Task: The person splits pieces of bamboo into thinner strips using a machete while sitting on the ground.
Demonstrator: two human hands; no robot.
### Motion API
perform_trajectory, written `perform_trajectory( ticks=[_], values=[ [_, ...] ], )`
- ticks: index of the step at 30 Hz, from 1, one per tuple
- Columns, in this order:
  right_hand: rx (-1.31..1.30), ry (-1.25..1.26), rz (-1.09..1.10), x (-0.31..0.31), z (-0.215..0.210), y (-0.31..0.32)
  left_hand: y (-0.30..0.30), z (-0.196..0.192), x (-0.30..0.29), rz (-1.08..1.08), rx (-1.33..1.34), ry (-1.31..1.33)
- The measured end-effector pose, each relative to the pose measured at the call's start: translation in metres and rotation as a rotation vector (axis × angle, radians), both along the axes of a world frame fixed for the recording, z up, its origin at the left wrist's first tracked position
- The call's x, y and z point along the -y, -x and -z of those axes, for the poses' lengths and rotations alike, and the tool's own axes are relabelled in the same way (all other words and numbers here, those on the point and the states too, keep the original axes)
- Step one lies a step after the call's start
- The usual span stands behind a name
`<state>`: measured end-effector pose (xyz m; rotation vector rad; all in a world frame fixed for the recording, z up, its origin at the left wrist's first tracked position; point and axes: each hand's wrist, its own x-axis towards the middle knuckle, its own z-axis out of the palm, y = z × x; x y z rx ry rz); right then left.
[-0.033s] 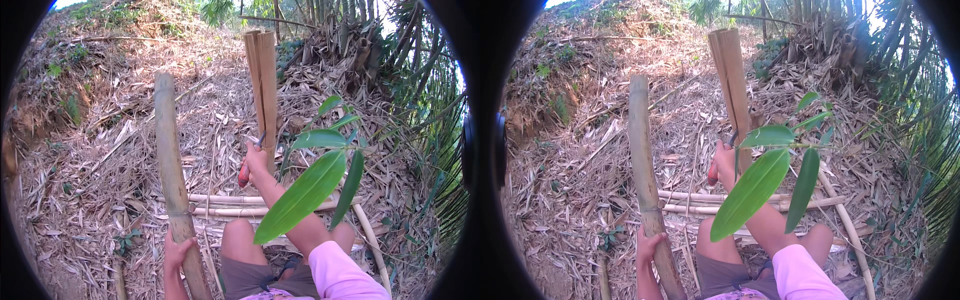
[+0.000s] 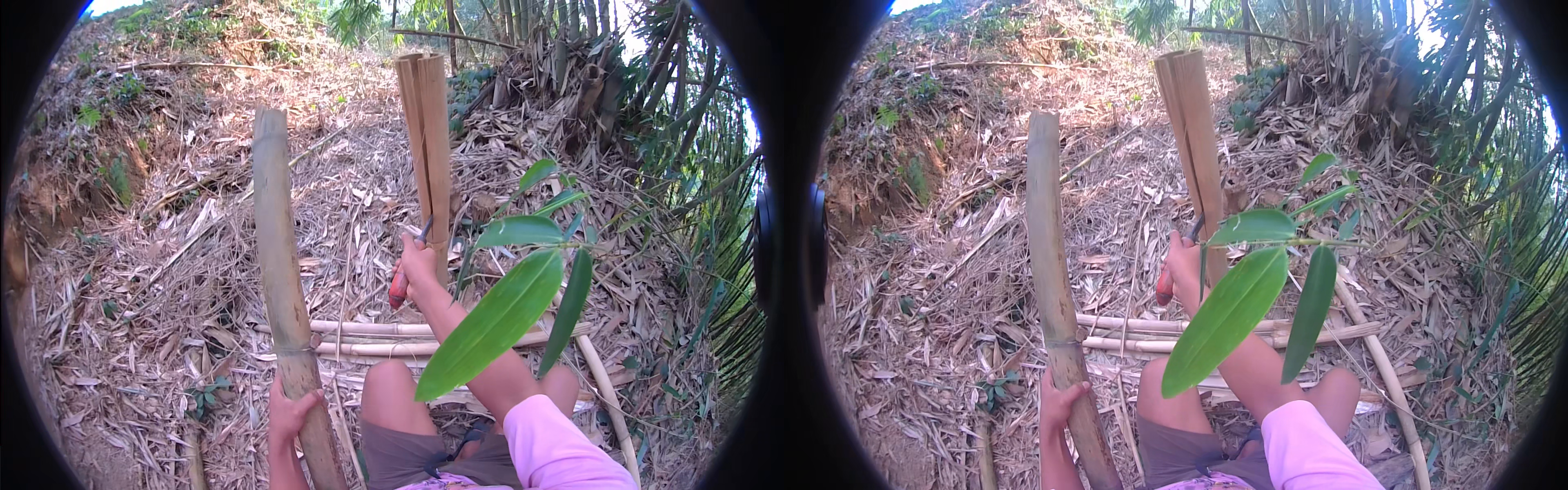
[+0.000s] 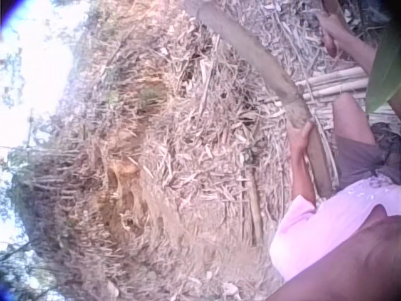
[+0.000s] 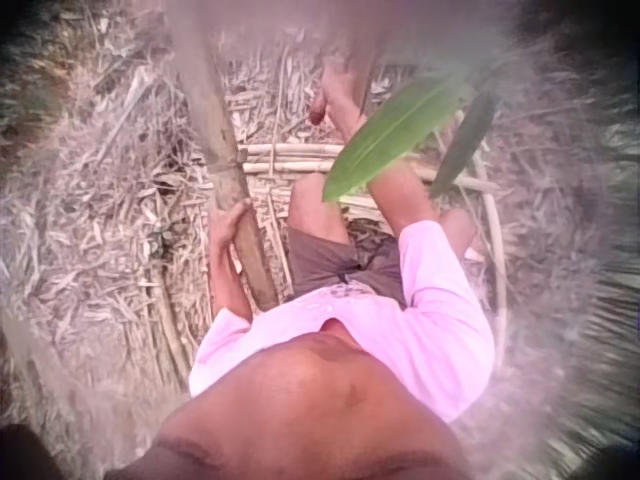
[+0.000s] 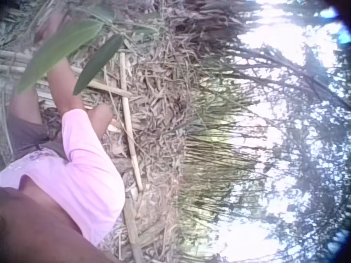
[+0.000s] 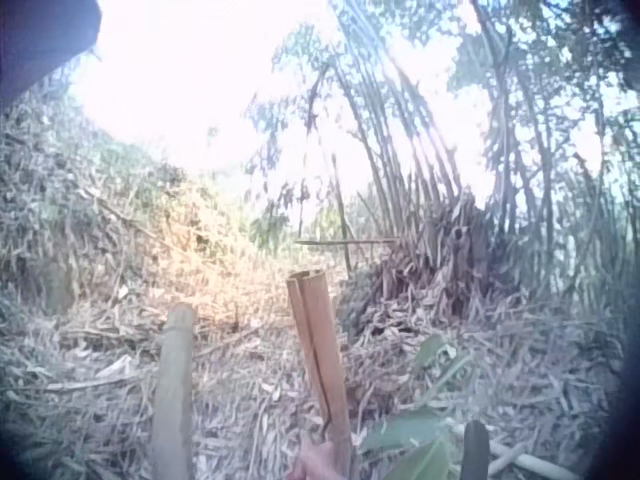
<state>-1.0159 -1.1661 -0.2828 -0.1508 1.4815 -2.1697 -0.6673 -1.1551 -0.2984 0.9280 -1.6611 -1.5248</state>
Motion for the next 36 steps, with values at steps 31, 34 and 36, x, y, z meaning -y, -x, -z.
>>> perform_trajectory(
  ticks=[31,34,36],
  values=[
    [0.254,0.619,-0.55,-0.076,0.025,0.023,0.248,-0.016,0.004,0.352,-0.086,0.52],
    [0.322,0.744,-0.607,-0.084,0.042,0.039,0.261,-0.013,-0.001,0.361,0.006,0.535],
    [0.3,0.719,-0.579,-0.086,0.045,0.032,0.268,0.005,0.007,0.368,0.093,0.55]
  ],
)
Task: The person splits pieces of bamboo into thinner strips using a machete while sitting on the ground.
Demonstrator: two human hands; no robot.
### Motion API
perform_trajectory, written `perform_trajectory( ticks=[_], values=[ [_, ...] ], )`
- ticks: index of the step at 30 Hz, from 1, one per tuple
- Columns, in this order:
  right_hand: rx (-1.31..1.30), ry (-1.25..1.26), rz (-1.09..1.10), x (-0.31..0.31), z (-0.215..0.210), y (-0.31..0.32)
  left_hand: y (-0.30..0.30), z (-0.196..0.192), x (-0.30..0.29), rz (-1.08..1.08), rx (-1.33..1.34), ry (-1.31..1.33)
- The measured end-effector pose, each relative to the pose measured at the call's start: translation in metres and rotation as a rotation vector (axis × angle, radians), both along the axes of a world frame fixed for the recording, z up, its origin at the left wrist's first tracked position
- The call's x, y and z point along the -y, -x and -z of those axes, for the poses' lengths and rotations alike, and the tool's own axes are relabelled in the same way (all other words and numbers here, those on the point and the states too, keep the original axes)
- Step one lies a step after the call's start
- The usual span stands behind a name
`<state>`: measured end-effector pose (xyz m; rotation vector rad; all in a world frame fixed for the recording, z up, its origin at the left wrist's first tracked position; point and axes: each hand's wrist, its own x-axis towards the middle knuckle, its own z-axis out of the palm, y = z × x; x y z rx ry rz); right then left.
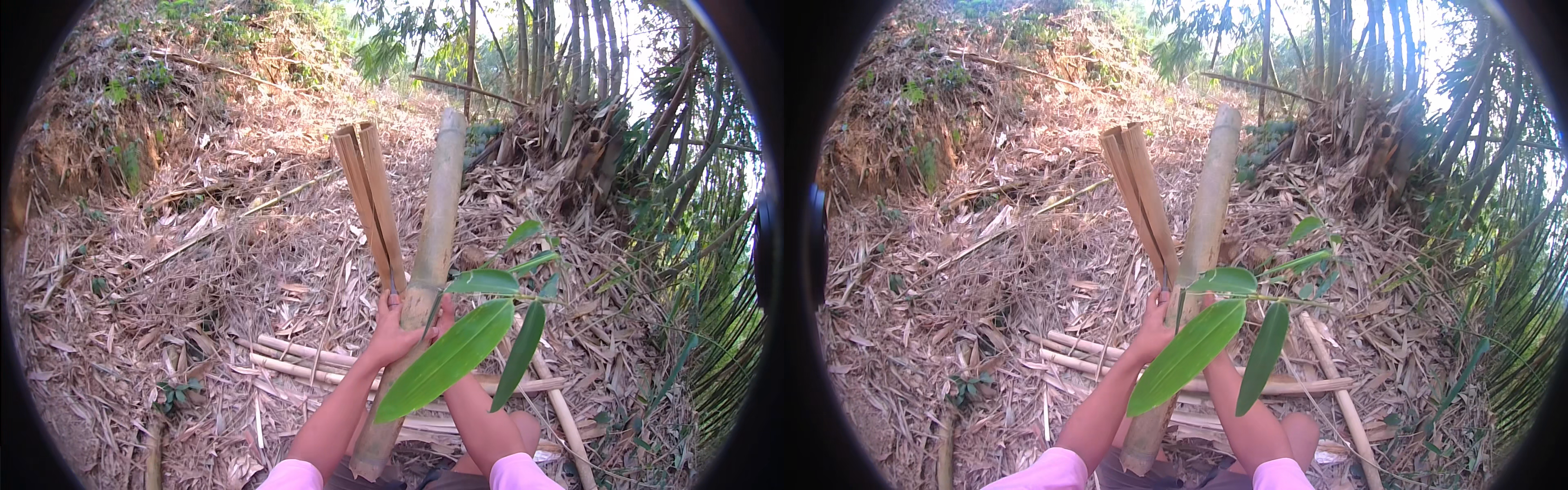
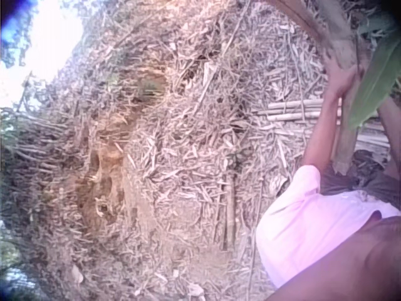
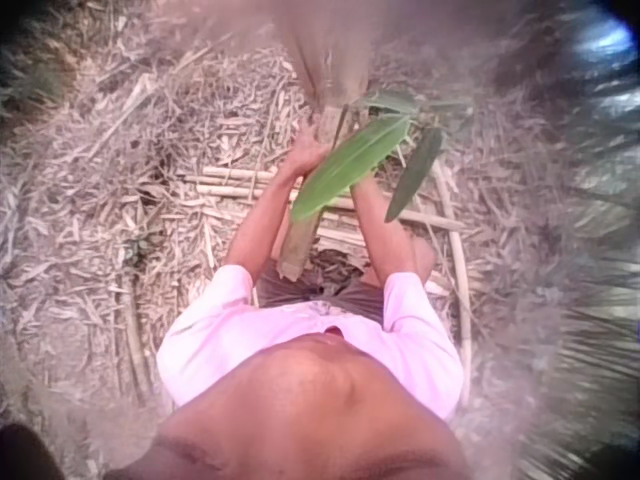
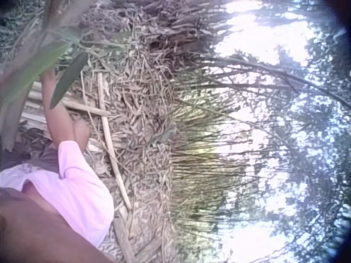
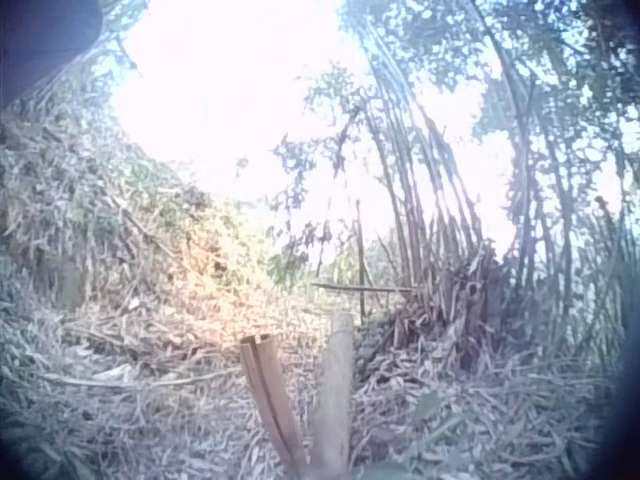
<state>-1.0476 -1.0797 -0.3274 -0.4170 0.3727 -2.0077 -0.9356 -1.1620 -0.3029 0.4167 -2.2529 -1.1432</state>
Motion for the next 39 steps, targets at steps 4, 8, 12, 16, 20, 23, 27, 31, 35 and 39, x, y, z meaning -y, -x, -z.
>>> perform_trajectory(
  ticks=[4,8,12,16,20,23,27,31,35,39],
  values=[
    [-0.161,-0.143,0.035,-0.021,-0.034,-0.025,-0.006,-0.006,-0.003,-0.002,0.098,0.062],
    [-0.274,-0.242,0.179,-0.04,-0.055,-0.024,0.001,-0.01,-0.006,0.139,0.06,-0.01],
    [-0.411,-0.29,0.204,-0.059,-0.083,-0.038,0.01,0.01,-0.005,0.194,-0.155,-0.105],
    [-0.492,-0.336,0.378,-0.073,-0.09,-0.041,0.04,0.044,-0.005,-0.033,-0.081,0.226],
    [-0.631,-0.601,0.44,-0.08,-0.094,-0.032,0.036,0.053,-0.007,-0.265,-0.159,-0.274],
    [-0.781,-0.769,0.579,-0.099,-0.092,-0.014,0.027,0.008,-0.021,-0.411,0.243,-0.295],
    [-1.172,-0.824,1.013,-0.098,-0.1,-0.015,-0.017,-0.051,0.025,-0.219,0.408,-0.048],
    [-1.307,-0.815,0.984,-0.09,-0.057,-0.001,-0.026,-0.065,0.081,-0.223,0.509,0.016],
    [-1.483,-0.992,0.99,-0.092,-0.016,0.001,-0.025,-0.053,0.138,-0.152,0.354,0.284],
    [-1.573,-1.185,0.849,-0.098,0.002,0.006,-0.011,-0.039,0.171,-0.095,0.322,0.426]
  ],
)
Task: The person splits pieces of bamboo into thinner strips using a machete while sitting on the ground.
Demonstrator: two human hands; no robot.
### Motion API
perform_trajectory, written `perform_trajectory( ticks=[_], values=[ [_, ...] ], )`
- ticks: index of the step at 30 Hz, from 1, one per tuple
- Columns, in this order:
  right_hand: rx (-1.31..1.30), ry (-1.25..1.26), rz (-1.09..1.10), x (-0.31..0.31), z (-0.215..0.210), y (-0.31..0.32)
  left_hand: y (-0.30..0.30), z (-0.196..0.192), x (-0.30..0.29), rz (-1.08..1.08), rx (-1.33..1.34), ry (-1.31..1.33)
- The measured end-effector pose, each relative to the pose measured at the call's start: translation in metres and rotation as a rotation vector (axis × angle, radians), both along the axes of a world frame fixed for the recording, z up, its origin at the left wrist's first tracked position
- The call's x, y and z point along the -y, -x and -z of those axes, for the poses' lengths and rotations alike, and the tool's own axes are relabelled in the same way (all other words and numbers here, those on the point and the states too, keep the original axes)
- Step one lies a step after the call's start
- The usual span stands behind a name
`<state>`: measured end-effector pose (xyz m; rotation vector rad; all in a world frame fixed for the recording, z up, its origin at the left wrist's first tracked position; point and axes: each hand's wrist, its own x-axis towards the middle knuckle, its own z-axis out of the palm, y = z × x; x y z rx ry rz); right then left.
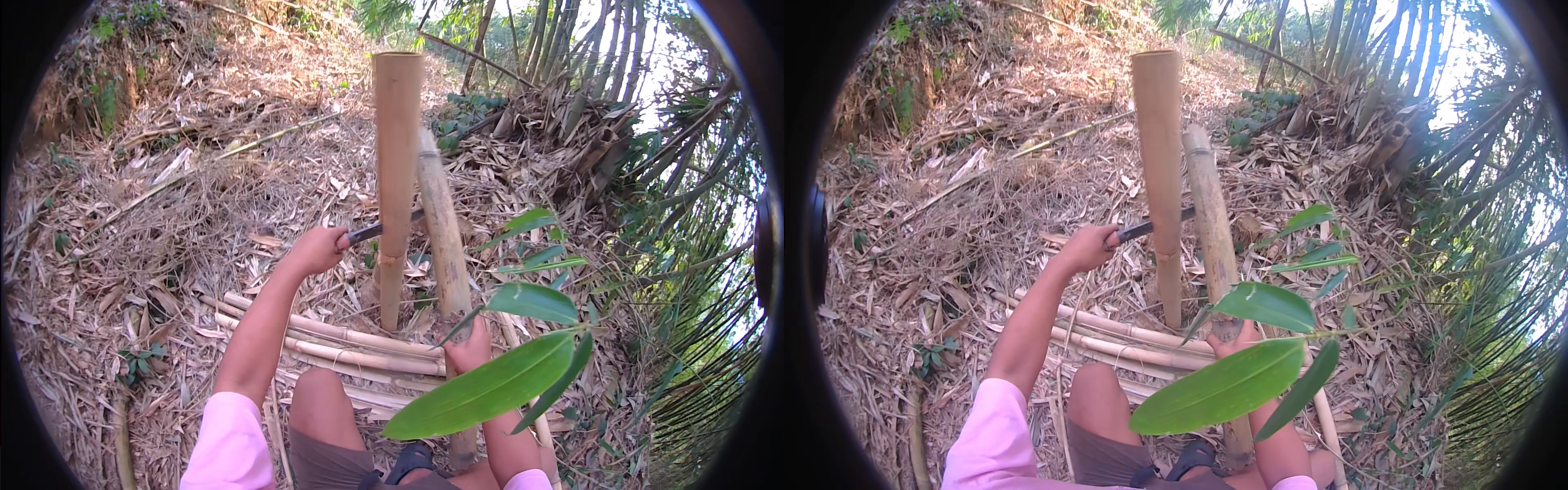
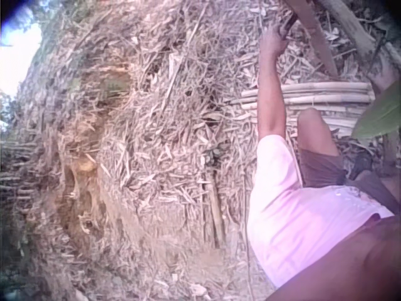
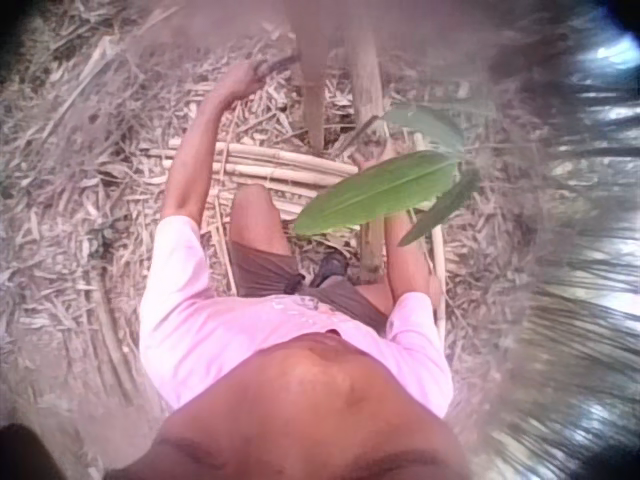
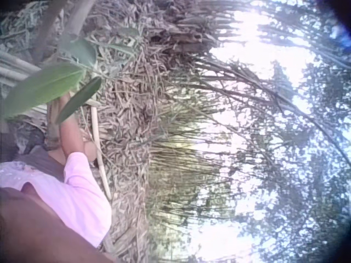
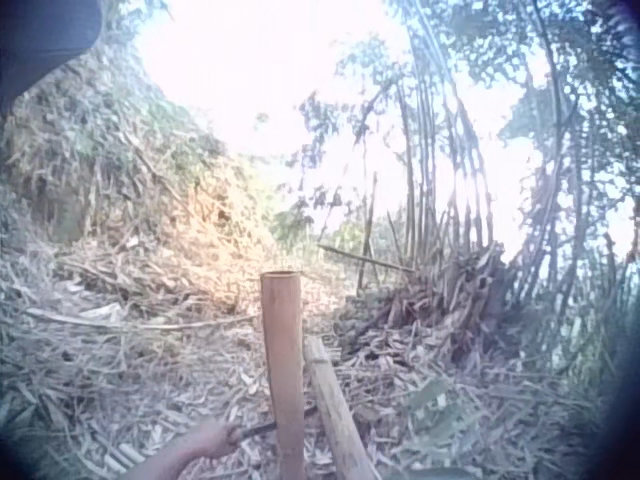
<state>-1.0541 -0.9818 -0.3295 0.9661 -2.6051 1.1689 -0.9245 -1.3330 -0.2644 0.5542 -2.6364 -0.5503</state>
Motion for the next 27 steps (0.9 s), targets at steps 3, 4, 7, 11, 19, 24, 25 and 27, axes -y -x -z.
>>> perform_trajectory(
  ticks=[3,4,7,11,19,24,25,27],
  values=[
    [0.054,0.071,0.013,-0.025,-0.008,0.01,0.038,-0.007,-0.021,0.059,0.021,0.043],
    [0.074,0.117,-0.036,-0.021,0.001,0.011,0.031,-0.006,-0.021,0.026,0.066,0.052],
    [0.109,0.08,0.029,-0.014,-0.004,-0.004,0.006,-0.03,-0.04,0.044,0.163,0.083],
    [0.133,0.112,0.031,-0.034,-0.01,-0.023,0.003,-0.024,-0.067,-0.096,0.024,-0.023],
    [0.195,0.226,0.118,-0.054,-0.021,-0.045,-0.042,-0.045,-0.098,-0.037,-0.087,0.122],
    [0.046,0.242,0.279,-0.067,-0.036,-0.064,-0.059,-0.086,-0.123,0.062,-0.244,0.288],
    [0.074,0.208,0.348,-0.061,-0.053,-0.078,-0.061,-0.083,-0.125,0.06,-0.259,0.301],
    [0.155,0.265,0.347,-0.066,-0.062,-0.087,-0.06,-0.075,-0.128,0.064,-0.299,0.329]
  ],
)
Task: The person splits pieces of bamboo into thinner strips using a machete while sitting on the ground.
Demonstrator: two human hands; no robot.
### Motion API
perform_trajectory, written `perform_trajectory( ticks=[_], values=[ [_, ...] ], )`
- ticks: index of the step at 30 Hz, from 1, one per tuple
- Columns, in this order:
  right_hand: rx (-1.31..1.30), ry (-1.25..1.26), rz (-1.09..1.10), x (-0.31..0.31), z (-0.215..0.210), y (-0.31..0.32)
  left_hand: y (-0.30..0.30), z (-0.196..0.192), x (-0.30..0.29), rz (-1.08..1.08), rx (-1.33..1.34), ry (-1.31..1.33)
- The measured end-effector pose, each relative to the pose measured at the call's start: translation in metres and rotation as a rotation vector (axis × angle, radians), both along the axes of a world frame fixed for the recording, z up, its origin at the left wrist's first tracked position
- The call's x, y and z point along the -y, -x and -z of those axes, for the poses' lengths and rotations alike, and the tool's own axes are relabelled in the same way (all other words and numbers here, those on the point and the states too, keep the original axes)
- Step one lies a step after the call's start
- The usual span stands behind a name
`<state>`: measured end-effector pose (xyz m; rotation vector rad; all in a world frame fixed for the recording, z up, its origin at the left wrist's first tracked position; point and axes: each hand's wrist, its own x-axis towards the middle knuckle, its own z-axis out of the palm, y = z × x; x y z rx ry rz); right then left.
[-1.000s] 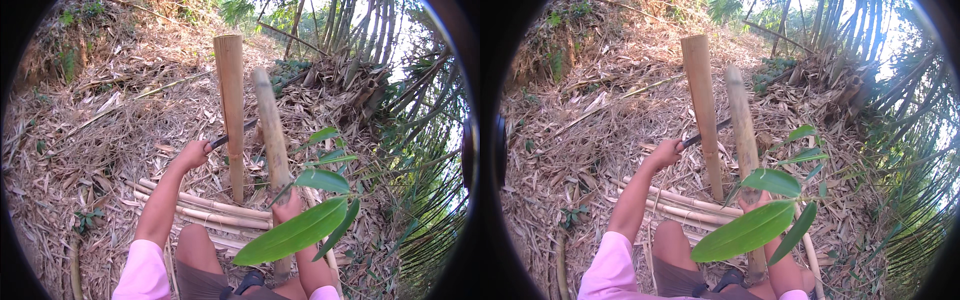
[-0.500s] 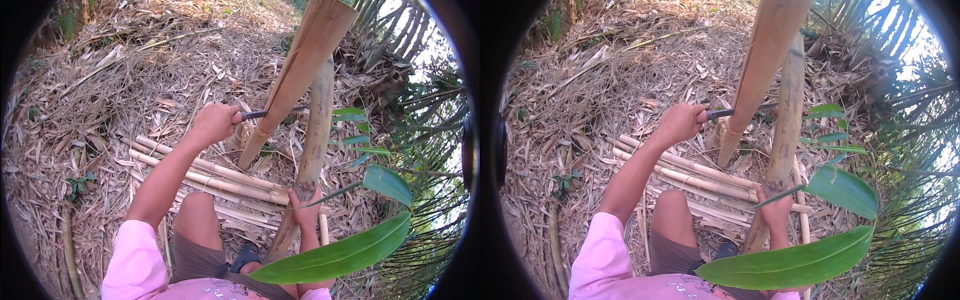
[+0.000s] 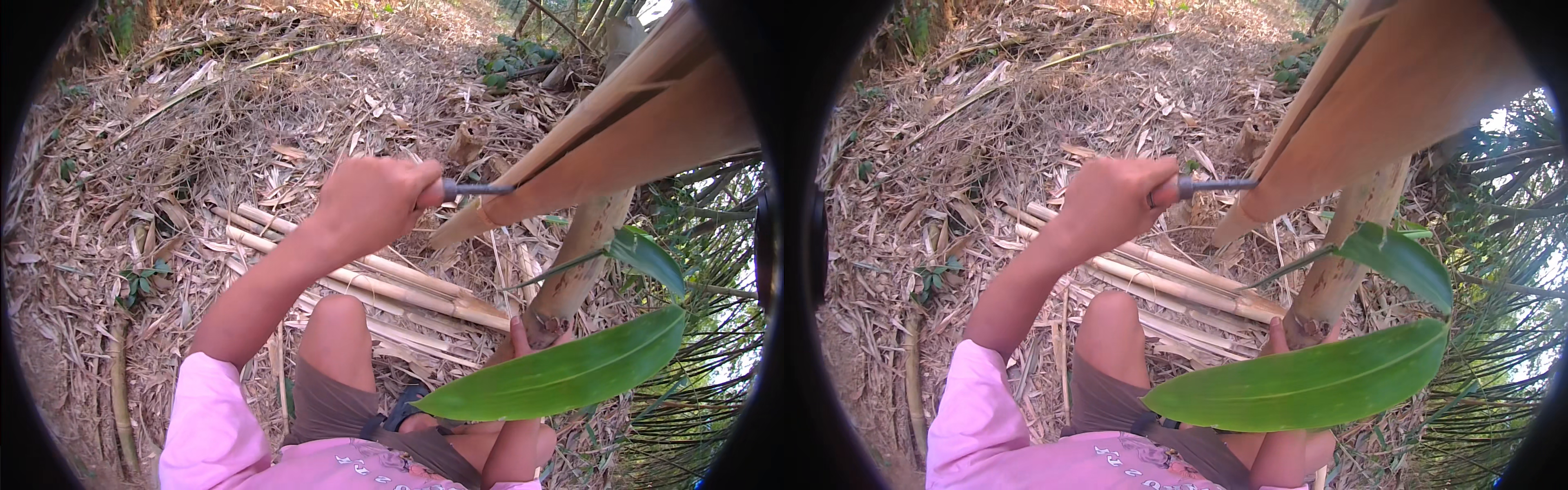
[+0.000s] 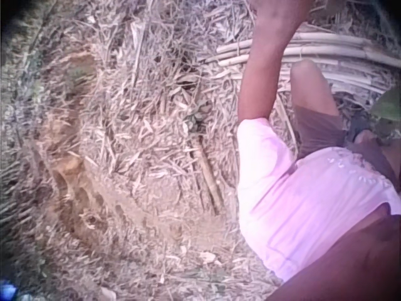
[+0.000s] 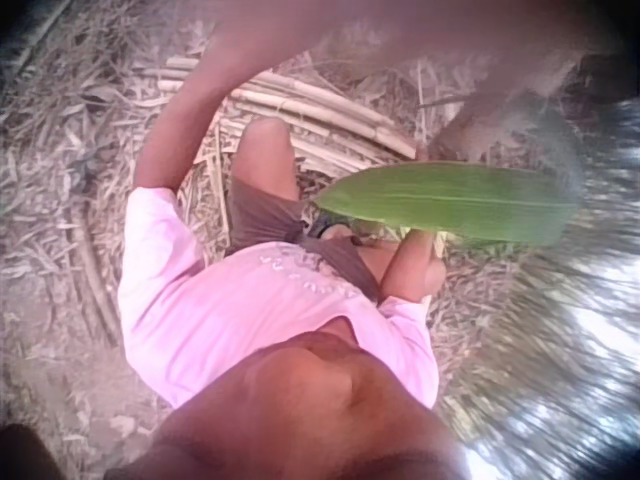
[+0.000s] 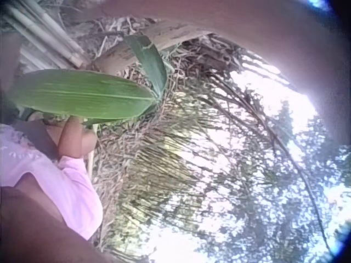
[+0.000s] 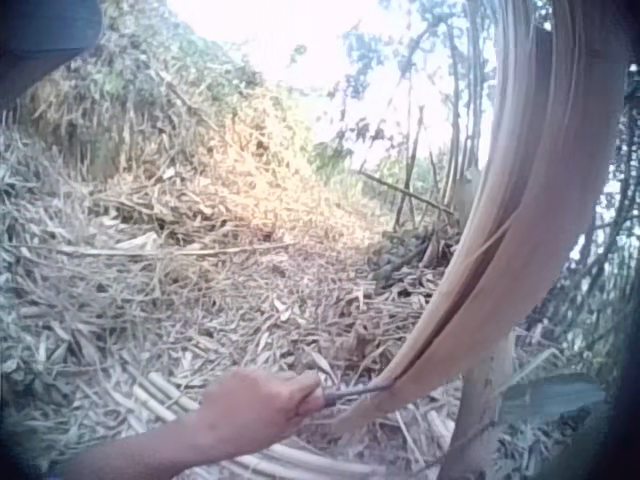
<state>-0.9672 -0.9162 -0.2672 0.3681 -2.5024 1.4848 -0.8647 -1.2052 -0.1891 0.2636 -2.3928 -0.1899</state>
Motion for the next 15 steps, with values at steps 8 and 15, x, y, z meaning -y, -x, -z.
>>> perform_trajectory(
  ticks=[8,15],
  values=[
    [-0.033,-0.218,0.012,-0.036,0.027,0.006,0.012,0.035,-0.017,0.121,0.012,0.205],
    [-0.146,-0.22,0.045,-0.049,0.04,0.008,0.028,0.031,-0.013,0.03,-0.016,0.187]
  ],
)
